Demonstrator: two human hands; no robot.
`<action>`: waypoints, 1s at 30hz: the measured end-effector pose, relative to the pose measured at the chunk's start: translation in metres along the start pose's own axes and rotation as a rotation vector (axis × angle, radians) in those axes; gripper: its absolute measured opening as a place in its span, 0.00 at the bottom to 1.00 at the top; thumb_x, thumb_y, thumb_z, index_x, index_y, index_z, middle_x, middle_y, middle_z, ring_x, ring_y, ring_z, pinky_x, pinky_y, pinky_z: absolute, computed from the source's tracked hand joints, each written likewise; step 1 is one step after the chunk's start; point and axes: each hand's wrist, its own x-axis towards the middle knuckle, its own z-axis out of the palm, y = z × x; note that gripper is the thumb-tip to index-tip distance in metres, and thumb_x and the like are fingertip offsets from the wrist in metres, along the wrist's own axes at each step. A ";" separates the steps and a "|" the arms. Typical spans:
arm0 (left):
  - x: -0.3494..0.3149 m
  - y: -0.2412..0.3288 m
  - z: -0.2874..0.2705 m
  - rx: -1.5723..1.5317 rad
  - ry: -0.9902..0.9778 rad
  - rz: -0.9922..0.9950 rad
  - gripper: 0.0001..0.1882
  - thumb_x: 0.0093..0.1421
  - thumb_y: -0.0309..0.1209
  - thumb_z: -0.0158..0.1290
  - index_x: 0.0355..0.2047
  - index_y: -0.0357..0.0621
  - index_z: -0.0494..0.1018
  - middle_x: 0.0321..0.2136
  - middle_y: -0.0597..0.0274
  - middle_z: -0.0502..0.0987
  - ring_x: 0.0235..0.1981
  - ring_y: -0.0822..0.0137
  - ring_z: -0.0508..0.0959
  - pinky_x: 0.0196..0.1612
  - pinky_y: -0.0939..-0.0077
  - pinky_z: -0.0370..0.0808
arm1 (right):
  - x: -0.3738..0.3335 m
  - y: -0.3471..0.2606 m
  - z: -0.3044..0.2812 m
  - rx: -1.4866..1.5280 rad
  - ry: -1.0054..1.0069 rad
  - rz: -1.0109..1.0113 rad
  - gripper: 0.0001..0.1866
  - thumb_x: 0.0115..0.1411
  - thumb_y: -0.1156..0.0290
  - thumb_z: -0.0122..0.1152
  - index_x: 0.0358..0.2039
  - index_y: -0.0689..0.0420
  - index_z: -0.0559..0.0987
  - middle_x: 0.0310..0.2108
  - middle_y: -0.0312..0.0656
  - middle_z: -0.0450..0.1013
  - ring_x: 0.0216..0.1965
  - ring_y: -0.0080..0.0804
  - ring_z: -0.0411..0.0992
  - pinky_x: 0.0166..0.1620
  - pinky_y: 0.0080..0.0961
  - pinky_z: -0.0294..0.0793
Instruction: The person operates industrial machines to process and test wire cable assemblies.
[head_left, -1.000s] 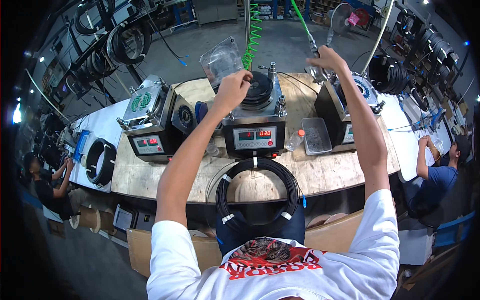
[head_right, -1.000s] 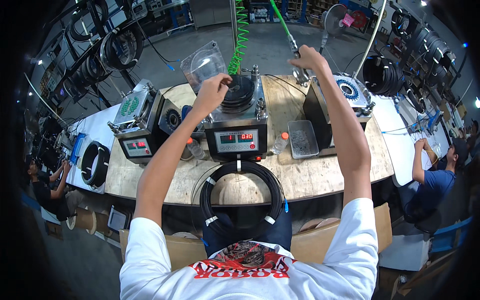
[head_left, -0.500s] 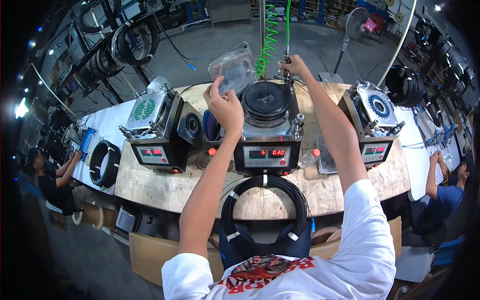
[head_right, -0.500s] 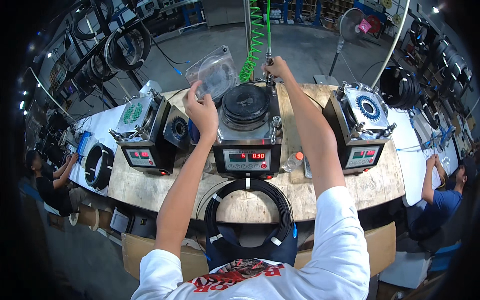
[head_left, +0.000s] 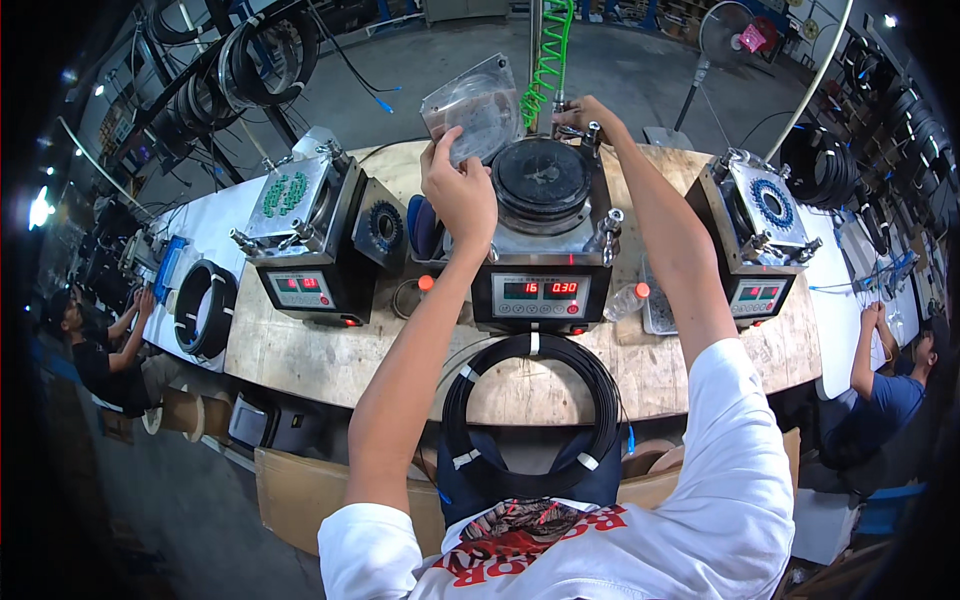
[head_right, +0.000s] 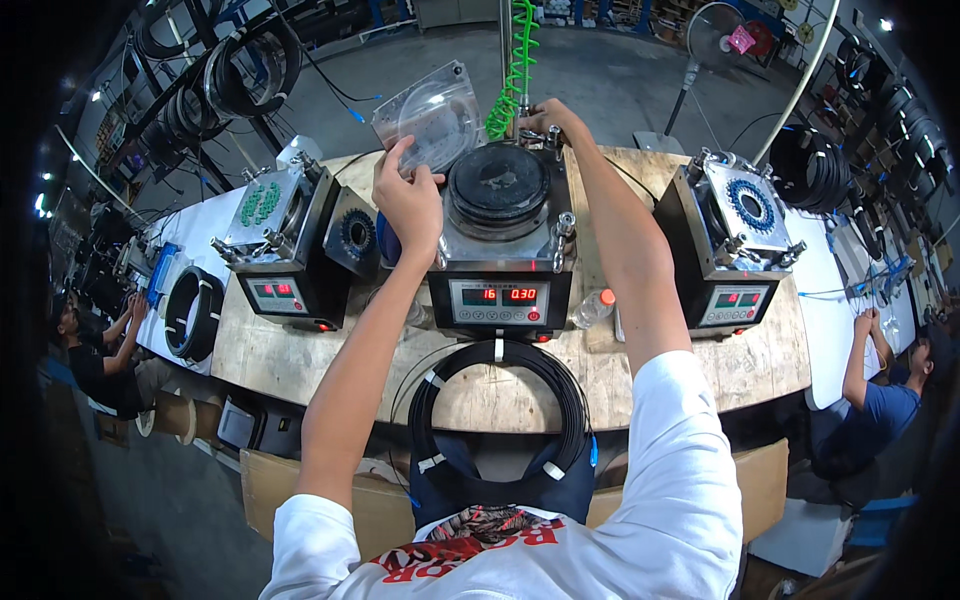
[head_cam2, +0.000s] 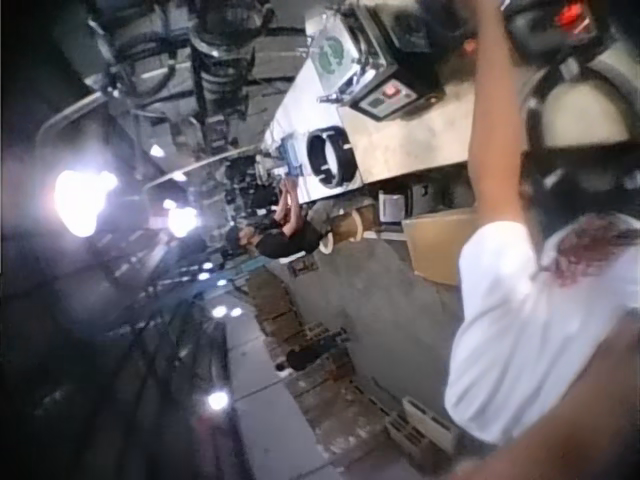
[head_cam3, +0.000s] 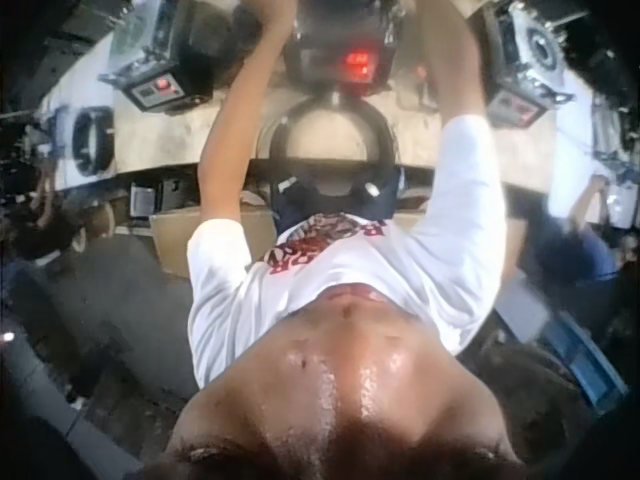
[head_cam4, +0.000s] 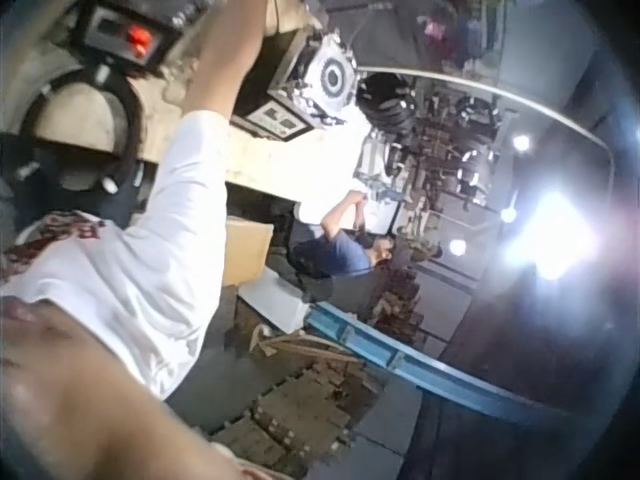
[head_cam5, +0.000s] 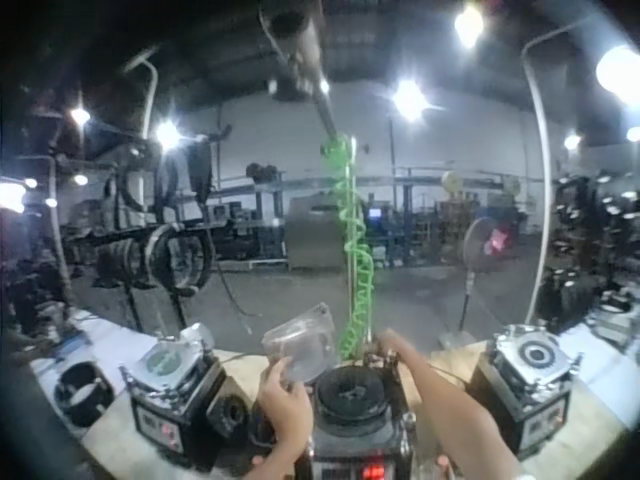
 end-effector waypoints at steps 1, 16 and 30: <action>0.000 -0.003 -0.001 0.009 0.003 -0.021 0.20 0.55 0.14 0.48 0.49 0.32 0.75 0.50 0.44 0.73 0.28 0.61 0.84 0.34 0.71 0.79 | -0.003 0.004 0.001 0.127 -0.011 -0.028 0.14 0.61 0.69 0.68 0.38 0.68 0.82 0.30 0.41 0.80 0.29 0.24 0.77 0.32 0.24 0.74; 0.009 -0.028 0.014 0.104 0.017 0.017 0.19 0.54 0.20 0.49 0.48 0.36 0.76 0.49 0.42 0.74 0.50 0.43 0.76 0.52 0.55 0.73 | -0.224 0.108 -0.027 -0.211 0.216 -0.242 0.21 0.54 0.77 0.60 0.50 0.57 0.80 0.25 0.38 0.75 0.24 0.21 0.71 0.28 0.23 0.73; 0.007 -0.025 0.007 0.245 -0.030 0.103 0.24 0.54 0.19 0.53 0.53 0.43 0.74 0.53 0.42 0.70 0.55 0.42 0.72 0.57 0.54 0.70 | -0.312 0.178 0.081 -0.594 0.413 -0.005 0.43 0.44 0.48 0.77 0.56 0.61 0.76 0.45 0.60 0.72 0.50 0.58 0.68 0.56 0.45 0.66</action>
